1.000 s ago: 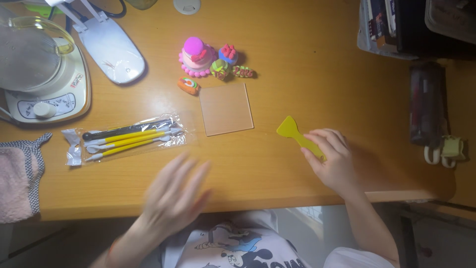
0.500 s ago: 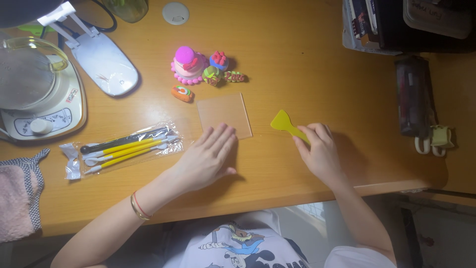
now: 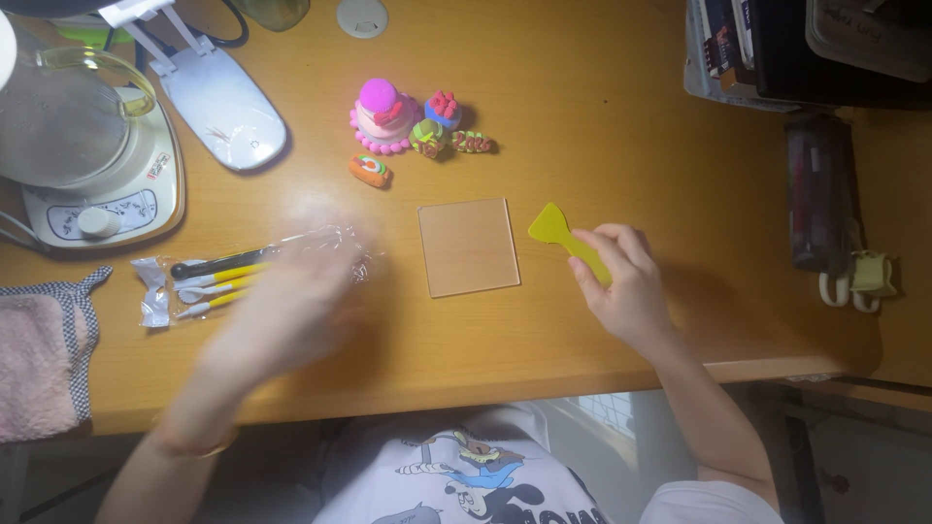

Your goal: The person unboxes a set of modeling clay by opening a plastic bag, removing a yellow plastic tool and several sculpting tools, and then taking out individual colored clay packets.

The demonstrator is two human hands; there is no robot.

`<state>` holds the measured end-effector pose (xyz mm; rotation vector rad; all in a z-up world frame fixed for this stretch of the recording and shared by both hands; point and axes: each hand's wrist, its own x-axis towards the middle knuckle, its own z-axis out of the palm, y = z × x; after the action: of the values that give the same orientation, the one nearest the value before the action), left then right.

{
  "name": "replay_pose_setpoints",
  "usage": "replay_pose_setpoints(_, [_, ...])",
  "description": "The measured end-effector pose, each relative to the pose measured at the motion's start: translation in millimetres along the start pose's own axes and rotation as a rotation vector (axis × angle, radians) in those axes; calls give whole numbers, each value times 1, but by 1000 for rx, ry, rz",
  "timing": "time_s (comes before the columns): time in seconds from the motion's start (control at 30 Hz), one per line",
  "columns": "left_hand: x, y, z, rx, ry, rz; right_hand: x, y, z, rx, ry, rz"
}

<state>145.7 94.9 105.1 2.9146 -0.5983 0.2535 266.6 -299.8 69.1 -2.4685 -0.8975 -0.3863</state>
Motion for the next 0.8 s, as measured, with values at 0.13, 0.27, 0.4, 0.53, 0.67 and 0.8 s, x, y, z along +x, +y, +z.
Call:
replay_pose_setpoints(0.13, [-53,-48,34,243,-260,-241,11,-20,-1,102,-47,-27])
replay_pose_setpoints(0.27, [-57,-50,34,80,-93,-236,19,-43,7,243,-126,-49])
replay_pose_setpoints(0.4, [-63,-63,63,276,-74,-221,23,-56,15,405,-117,-59])
replay_pose_setpoints(0.53, [-53,-56,57,278,-56,-202,24,-63,28,537,-128,-16])
replay_pose_setpoints(0.67, [-40,-44,47,174,-71,-163,22,-67,49,797,-139,85])
replay_pose_setpoints(0.8, [-26,-27,40,84,-48,-107,22,-81,62,1125,-133,305])
